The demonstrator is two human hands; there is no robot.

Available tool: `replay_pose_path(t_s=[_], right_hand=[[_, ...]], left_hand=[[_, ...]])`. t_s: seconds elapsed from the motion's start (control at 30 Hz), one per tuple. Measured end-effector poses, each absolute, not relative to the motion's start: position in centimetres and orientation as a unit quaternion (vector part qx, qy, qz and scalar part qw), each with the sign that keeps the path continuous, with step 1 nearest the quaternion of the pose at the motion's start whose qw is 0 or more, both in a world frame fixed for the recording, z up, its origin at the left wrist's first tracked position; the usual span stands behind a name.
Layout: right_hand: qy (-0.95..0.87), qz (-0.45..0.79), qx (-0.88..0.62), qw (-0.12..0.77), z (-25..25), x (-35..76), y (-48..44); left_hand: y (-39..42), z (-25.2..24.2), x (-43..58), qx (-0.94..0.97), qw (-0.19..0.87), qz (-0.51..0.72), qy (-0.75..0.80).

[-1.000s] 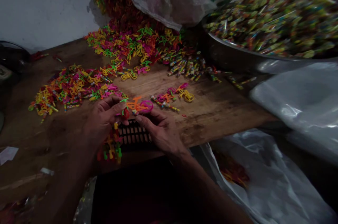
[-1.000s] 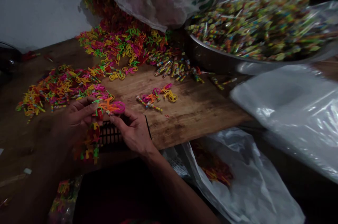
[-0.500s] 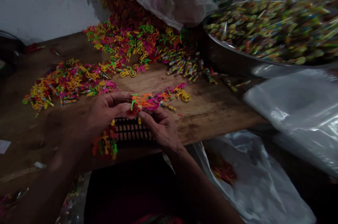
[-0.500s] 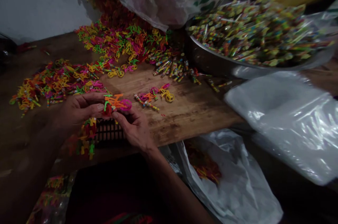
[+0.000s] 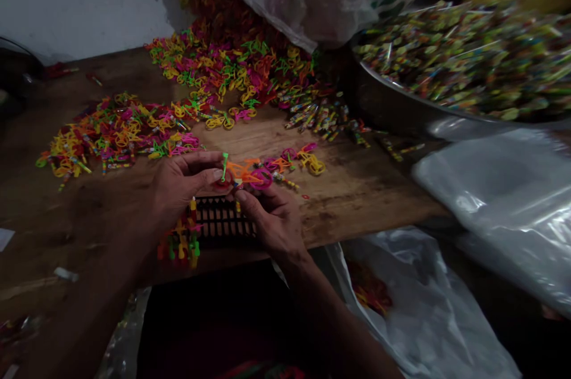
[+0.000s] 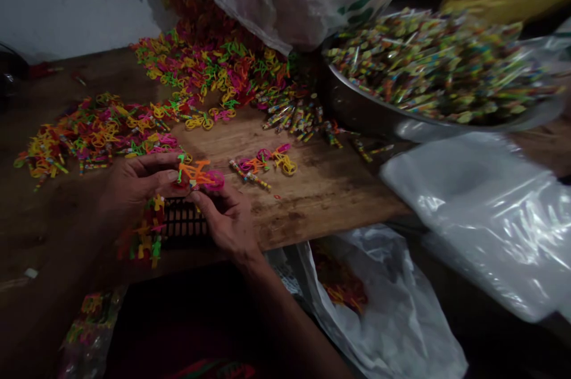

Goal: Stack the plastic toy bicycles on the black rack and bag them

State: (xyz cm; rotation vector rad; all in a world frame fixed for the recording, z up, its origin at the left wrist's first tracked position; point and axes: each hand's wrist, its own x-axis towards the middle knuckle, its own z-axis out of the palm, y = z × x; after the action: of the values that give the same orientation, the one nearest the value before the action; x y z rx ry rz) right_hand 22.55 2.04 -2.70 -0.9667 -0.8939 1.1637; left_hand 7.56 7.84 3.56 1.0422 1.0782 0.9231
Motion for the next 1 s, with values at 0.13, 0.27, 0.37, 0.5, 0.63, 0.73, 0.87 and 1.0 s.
replay_pose_path(t_s=[0.13, 0.27, 0.37, 0.5, 0.63, 0.73, 0.87, 1.0], right_hand=[[-0.414, 0.492, -0.420, 0.640, -2.41, 22.76, 1.93], [-0.405, 0.513, -0.415, 0.633, -2.69, 22.89, 2.08], [-0.391, 0.532, -0.416, 0.626, -2.88, 22.78, 2.05], [-0.386, 0.527, -0.422, 0.629, -2.94, 22.50, 1.96], [-0.390, 0.527, -0.420, 0.627, -2.99, 22.28, 1.90], [-0.383, 0.546, -0.417, 0.617, -2.97, 22.28, 1.83], [-0.384, 0.554, -0.419, 0.608, -2.81, 22.47, 1.80], [-0.378, 0.563, -0.426, 0.600, -2.83, 22.55, 1.88]], left_hand=[[7.87, 3.51, 7.46, 0.449, 0.634, 0.413, 0.474], [7.63, 3.66, 7.39, 0.446, 0.653, 0.398, 0.465], [7.33, 3.62, 7.38, 0.460, 0.649, 0.400, 0.455], [7.13, 3.56, 7.60, 0.467, 0.635, 0.418, 0.451], [7.12, 3.72, 7.76, 0.475, 0.624, 0.424, 0.452], [7.25, 3.69, 7.67, 0.478, 0.615, 0.428, 0.458], [7.53, 3.47, 7.56, 0.483, 0.610, 0.426, 0.461], [7.61, 3.57, 7.45, 0.493, 0.607, 0.417, 0.464]])
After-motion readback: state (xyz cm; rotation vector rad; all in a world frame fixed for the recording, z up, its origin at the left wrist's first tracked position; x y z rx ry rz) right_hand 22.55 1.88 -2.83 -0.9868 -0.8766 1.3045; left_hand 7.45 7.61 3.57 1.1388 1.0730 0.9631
